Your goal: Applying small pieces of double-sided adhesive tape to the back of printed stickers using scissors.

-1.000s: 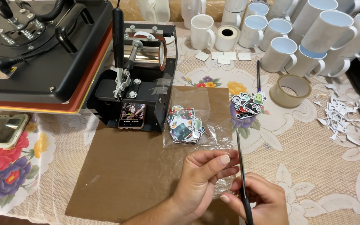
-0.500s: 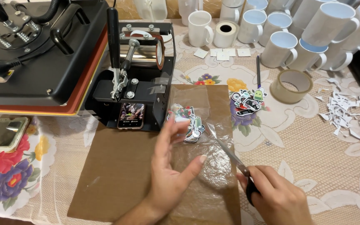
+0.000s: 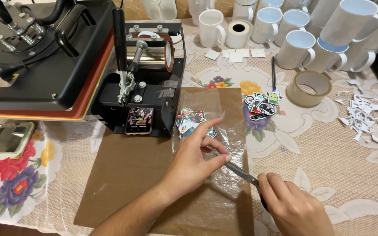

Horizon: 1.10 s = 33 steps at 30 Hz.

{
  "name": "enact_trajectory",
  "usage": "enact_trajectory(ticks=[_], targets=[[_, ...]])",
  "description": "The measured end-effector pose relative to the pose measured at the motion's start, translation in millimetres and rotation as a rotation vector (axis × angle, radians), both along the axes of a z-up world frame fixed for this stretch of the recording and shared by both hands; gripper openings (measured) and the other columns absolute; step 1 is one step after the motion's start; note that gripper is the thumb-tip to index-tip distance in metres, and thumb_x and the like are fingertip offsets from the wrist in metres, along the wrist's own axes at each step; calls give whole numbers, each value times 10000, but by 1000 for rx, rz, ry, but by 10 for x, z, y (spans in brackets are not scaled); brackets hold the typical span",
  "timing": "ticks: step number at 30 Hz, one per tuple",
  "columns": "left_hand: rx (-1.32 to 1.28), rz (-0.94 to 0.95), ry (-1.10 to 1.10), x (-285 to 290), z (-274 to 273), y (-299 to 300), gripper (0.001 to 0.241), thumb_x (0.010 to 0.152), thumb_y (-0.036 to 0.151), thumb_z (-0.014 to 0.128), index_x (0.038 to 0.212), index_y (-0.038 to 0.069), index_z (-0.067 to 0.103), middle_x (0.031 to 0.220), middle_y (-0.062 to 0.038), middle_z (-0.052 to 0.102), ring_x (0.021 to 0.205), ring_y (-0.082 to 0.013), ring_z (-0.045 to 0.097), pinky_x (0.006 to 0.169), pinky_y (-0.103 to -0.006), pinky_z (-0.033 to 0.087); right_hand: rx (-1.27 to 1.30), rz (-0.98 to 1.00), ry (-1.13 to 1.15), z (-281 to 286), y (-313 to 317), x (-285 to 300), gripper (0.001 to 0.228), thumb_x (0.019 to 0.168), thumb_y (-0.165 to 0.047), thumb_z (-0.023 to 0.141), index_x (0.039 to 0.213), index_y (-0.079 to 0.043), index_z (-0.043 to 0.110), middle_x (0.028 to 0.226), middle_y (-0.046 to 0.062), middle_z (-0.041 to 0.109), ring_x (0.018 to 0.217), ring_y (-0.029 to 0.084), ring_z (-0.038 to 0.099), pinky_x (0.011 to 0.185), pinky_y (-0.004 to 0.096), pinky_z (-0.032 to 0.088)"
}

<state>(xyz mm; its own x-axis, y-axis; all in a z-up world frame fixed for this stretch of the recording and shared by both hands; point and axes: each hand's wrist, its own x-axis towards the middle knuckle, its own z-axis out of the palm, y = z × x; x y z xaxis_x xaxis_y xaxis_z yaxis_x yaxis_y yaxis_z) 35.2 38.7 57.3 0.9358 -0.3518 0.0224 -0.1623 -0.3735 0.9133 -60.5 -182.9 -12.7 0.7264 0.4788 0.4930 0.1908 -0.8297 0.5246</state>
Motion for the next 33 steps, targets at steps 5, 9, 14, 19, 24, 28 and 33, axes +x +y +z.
enact_trajectory(ticks=[5, 9, 14, 19, 24, 28, 33], targets=[[-45, 22, -8, 8, -42, -37, 690, 779, 124, 753, 1430, 162, 526, 802, 78, 765, 493, -49, 432, 627, -239, 434, -12, 14, 33, -56, -14, 29, 209, 914, -24, 591, 1070, -154, 640, 924, -61, 608, 589, 121, 555, 455, 253, 405], [-91, -39, -135, -15, -135, -21, 709, 818, 109, 744, 1463, 146, 452, 820, 84, 736, 543, -83, 510, 1117, -365, 380, -11, -2, 78, -180, -45, 77, 195, 917, -46, 575, 1073, -144, 638, 842, -47, 568, 578, 126, 555, 431, 272, 407], [-186, 35, -902, 56, -529, 198, 646, 957, 58, 750, 1479, 7, 374, 1008, -47, 758, 973, -172, 700, 1031, -348, 558, 320, -438, 819, -229, -398, 313, 446, 764, -299, 712, 1181, -316, 554, 1062, -100, 615, 917, 147, 723, 623, 373, 686], [21, 237, -1241, 52, -682, 607, 537, 923, -14, 780, 1352, -2, 456, 994, -77, 765, 1004, -235, 659, 960, -365, 569, 340, -619, 909, -338, -876, 443, 574, 824, -523, 627, 1345, -338, 477, 1391, -150, 538, 1043, 193, 761, 852, 413, 664], [97, 307, -1340, 101, -875, 768, 654, 926, -53, 755, 1438, 48, 362, 1053, -94, 745, 1026, -247, 669, 934, -375, 576, 273, -549, 739, -238, -291, 475, 381, 919, -342, 489, 1296, -386, 518, 1439, -77, 554, 1156, 153, 707, 894, 394, 694], [63, 283, -1353, 54, -867, 807, 644, 950, -7, 719, 1457, 57, 326, 1076, -113, 741, 1064, -242, 649, 960, -372, 580, 436, 384, 407, -441, 515, 918, 313, 933, -225, 569, 1220, -110, 620, 1271, 111, 646, 1139, 282, 621, 953, 423, 505], [46, 349, -1364, 16, -823, 858, 517, 974, 56, 655, 1389, 57, 345, 1056, -115, 743, 991, -266, 667, 931, -403, 589, 212, 489, 274, -819, 782, 1407, 299, 935, -160, 526, 1202, -59, 615, 1274, 139, 641, 1150, 306, 621, 971, 442, 503]])
